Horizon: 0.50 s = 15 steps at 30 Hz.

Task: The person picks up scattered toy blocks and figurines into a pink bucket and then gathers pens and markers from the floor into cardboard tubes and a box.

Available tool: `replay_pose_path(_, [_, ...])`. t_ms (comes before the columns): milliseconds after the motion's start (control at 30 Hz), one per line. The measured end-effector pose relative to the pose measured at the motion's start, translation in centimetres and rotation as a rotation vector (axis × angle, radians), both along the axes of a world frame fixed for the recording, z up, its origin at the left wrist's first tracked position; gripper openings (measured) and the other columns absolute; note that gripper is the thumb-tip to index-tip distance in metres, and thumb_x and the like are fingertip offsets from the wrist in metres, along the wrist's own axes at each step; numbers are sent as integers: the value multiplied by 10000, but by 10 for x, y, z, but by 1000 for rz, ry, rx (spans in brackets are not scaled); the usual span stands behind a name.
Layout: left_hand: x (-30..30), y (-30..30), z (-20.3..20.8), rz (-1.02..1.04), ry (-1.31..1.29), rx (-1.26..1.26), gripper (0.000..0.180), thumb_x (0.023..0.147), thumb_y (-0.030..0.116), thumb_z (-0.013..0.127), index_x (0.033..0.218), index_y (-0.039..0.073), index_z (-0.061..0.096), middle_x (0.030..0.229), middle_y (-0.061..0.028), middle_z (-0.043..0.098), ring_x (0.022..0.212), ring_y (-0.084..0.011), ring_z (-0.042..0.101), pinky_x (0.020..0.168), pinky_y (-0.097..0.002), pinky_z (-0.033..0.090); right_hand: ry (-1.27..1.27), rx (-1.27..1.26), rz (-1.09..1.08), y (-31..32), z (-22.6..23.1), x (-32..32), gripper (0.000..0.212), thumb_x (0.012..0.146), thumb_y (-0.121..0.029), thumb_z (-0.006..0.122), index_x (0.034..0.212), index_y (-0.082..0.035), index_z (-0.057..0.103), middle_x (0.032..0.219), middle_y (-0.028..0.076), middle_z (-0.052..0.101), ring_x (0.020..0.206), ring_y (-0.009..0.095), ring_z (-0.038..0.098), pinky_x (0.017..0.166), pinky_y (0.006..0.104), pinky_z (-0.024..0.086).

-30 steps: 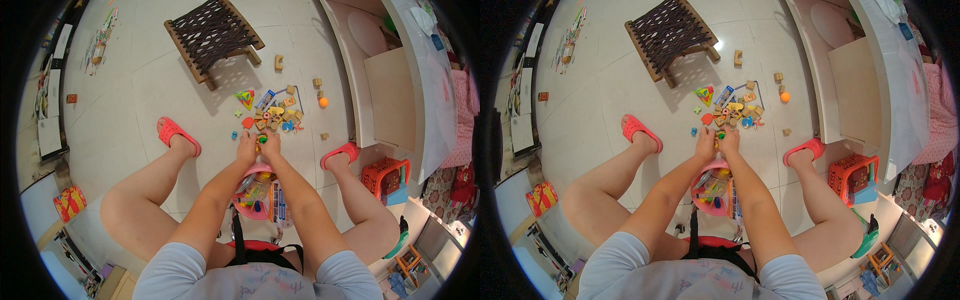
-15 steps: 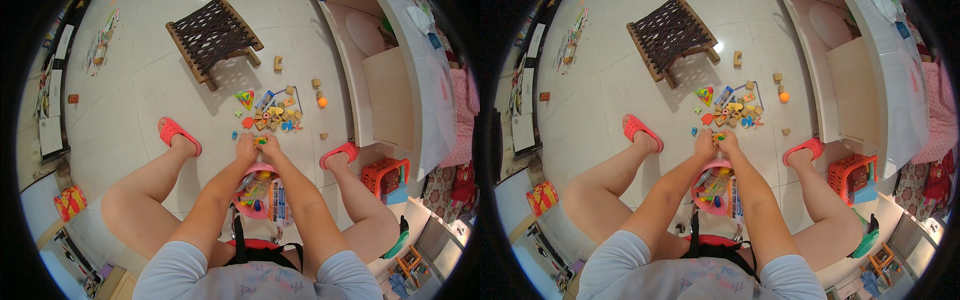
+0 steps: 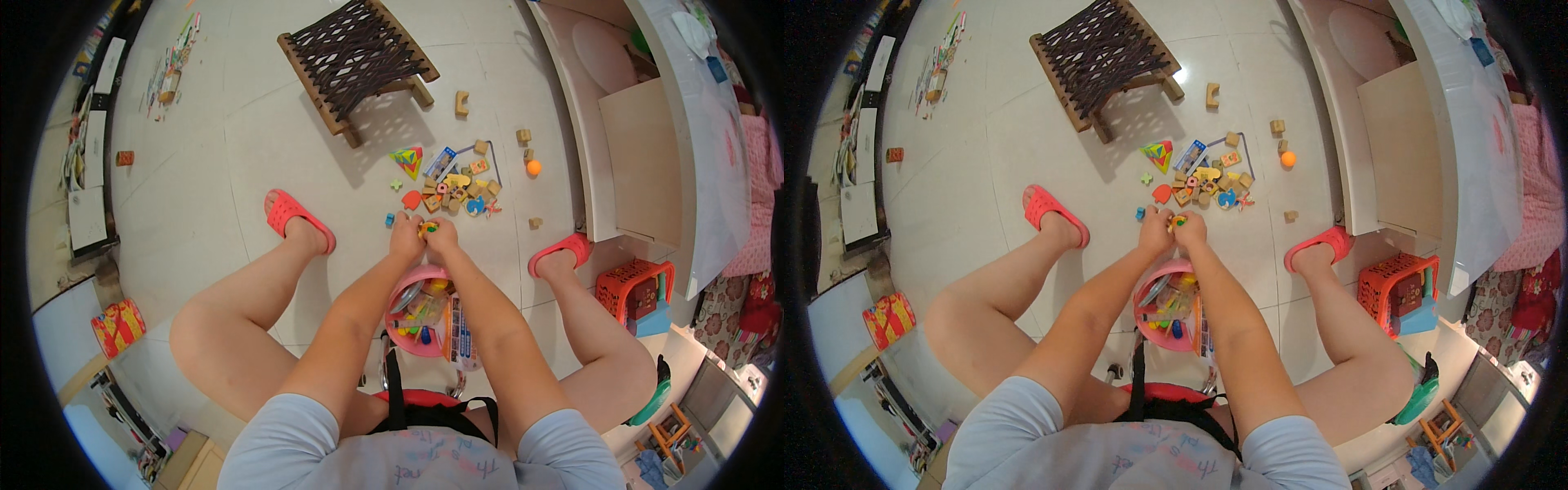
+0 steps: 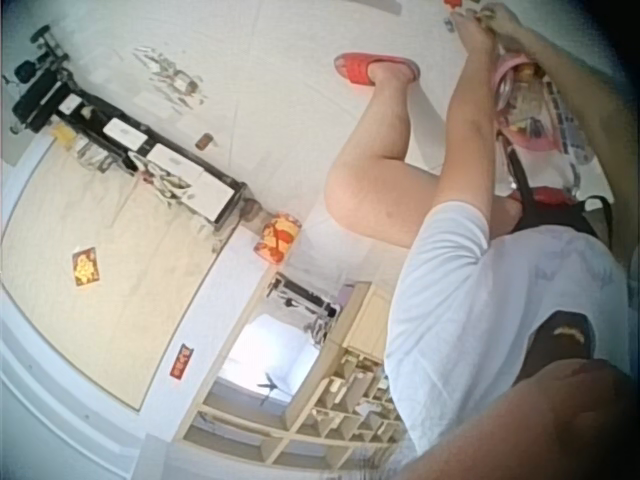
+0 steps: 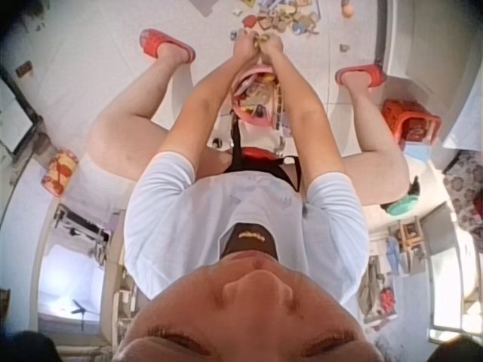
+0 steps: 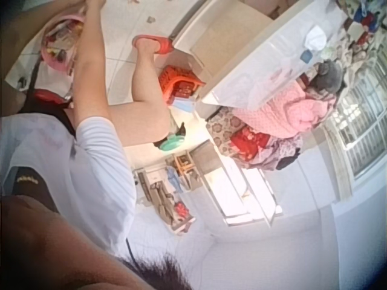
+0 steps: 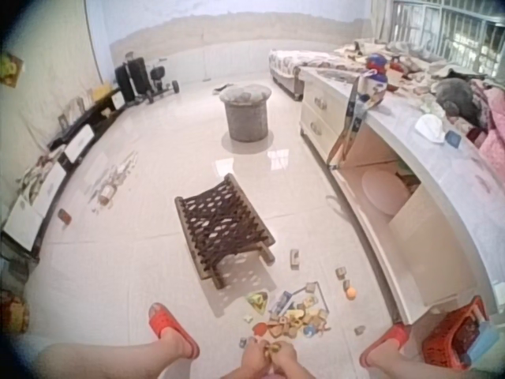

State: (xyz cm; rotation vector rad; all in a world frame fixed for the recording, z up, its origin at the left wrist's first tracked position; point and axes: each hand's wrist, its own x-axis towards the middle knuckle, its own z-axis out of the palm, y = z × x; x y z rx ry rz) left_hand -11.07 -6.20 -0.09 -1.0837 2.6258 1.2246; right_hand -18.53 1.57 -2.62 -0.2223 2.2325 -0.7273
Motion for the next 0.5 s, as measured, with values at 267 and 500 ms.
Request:
replay_pose_path(267, [-6,-26,7,-75,45,53,394,530,153,730,892,101,581,973,-174,457,858,-326,502,755,-370,436,-313,-173,-35,3,44,-31,285,623,-84,673,901,-43,624,820,55,614,706,138,585,632,273,478])
replay_pose_path(500, [-24,-26,107,-338,-96,302,415,513,155,746,880,52,581,855,-171,553,782,-267,567,637,-337,477,-651,-215,-118,39,140,-48,299,703,-74,632,994,-63,563,823,36,580,672,123,565,577,258,475])
